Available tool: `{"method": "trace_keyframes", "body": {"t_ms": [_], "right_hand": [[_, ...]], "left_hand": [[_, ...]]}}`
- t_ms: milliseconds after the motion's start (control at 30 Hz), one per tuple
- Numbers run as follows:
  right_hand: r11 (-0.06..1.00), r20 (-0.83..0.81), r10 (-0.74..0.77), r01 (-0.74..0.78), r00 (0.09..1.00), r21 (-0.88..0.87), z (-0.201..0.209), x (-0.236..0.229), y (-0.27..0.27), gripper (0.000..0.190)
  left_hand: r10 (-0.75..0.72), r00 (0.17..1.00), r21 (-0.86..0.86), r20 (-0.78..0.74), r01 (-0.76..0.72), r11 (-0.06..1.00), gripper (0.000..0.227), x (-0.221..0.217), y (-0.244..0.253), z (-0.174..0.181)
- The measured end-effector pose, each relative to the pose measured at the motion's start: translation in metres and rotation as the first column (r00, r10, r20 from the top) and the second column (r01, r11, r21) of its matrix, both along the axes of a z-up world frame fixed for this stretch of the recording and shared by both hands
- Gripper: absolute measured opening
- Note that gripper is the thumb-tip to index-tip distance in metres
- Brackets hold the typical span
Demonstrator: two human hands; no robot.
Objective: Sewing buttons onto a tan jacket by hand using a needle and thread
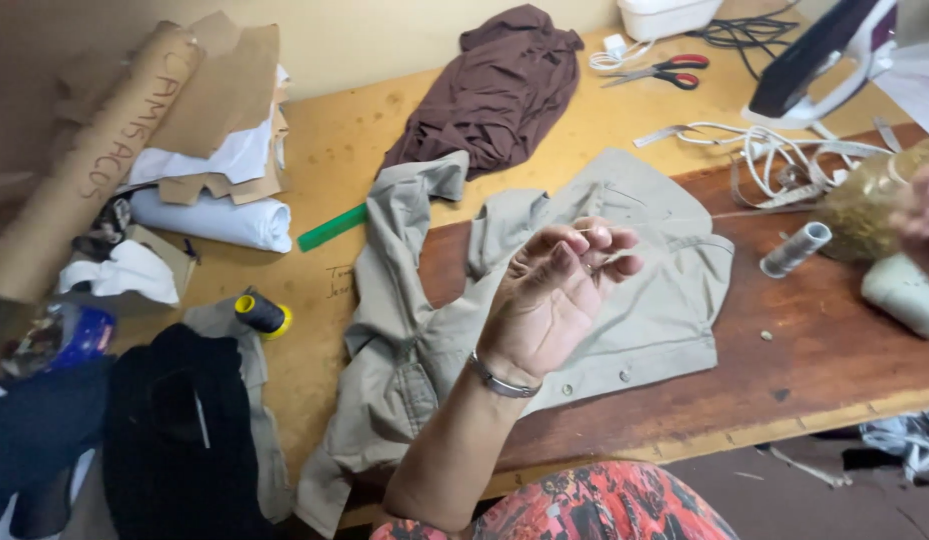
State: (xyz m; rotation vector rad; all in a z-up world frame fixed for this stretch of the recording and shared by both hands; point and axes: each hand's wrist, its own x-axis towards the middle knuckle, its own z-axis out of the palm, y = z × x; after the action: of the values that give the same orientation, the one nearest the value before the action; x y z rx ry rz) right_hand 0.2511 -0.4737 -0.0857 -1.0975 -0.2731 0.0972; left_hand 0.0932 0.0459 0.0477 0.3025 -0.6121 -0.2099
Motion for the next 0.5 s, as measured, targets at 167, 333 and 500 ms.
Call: {"method": "trace_keyframes", "body": {"t_ms": [167,333,500], "right_hand": [[0.979,-0.088,-0.202,0.198,0.975,-0.057,0.024,-0.105,0.134,0.007],[0.988,-0.123,-0.137,0.144,0.983,0.055,0.001,-0.153,0.148,0.008],[0.985,-0.122,-0.165,0.17,0.979,0.032,-0.016,-0.185,0.147,0.011]], "left_hand": [[0.194,0.964,-0.064,-0.184,-0.208,0.976,0.008,0.017,0.002,-0.016],[0.211,0.946,-0.061,-0.244,-0.232,0.971,0.008,0.022,0.008,-0.019],[0.233,0.926,-0.055,-0.298,-0.26,0.964,0.009,0.027,0.008,-0.022]]}}
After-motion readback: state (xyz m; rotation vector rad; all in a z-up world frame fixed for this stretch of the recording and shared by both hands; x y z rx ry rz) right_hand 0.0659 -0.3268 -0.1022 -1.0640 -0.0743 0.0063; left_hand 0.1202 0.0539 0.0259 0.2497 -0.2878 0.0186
